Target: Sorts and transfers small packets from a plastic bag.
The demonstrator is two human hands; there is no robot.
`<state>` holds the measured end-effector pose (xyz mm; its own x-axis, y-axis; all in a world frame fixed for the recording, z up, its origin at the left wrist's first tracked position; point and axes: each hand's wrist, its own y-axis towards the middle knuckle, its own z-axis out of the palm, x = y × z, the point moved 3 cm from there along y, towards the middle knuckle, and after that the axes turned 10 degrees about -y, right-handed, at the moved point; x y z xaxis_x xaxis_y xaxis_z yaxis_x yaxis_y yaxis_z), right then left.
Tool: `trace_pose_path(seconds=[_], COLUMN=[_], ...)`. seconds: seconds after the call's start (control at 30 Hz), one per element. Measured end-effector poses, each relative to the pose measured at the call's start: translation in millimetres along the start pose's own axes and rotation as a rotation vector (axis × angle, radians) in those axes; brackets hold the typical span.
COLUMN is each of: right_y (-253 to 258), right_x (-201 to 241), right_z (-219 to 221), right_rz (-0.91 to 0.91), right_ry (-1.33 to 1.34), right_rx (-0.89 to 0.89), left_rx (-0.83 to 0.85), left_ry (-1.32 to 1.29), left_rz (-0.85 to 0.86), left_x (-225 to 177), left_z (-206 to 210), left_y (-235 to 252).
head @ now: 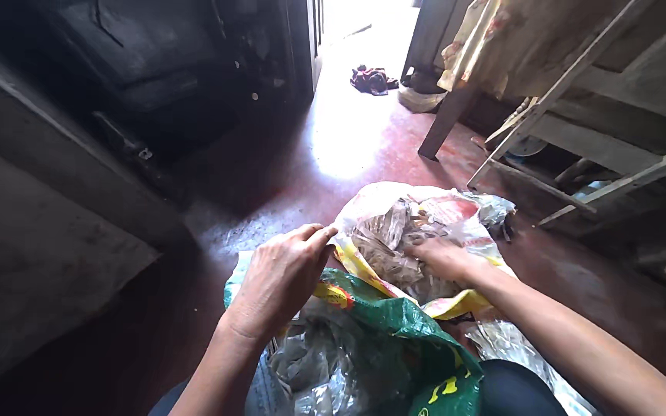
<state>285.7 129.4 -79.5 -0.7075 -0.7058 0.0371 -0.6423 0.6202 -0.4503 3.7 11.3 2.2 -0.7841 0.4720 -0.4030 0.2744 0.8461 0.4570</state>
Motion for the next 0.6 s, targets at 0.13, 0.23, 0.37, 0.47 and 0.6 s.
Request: trace_pose_path(seconds=[0.13, 0.23, 0.37, 0.47, 0.6], right_y=[-30, -53, -82, -100, -119], right_x=[-10, -12, -33, -70, -100], right_z=[-27, -52, -85, -86, -48], right_rz=[-0.029, -0.009, 0.082, 0.045, 0.243], right_ry=[0.066, 0.108, 0.345, 0.735, 1.238], right_rx=[-0.186, -0.323, -0.501, -0.684, -0.799], left_rx=[0.010, 0.040, 0.070, 0.072, 0.077], left_ry=[-0.013, -0.026, -0.037, -0.036, -0.056], left_rz=[-0.001, -0.027, -0.053, -0.044, -0.014], left_x=[-2, -3, -4, -7, -11], left_z=[1, 2, 4, 6, 9], left_y=[1, 3, 4, 5, 3])
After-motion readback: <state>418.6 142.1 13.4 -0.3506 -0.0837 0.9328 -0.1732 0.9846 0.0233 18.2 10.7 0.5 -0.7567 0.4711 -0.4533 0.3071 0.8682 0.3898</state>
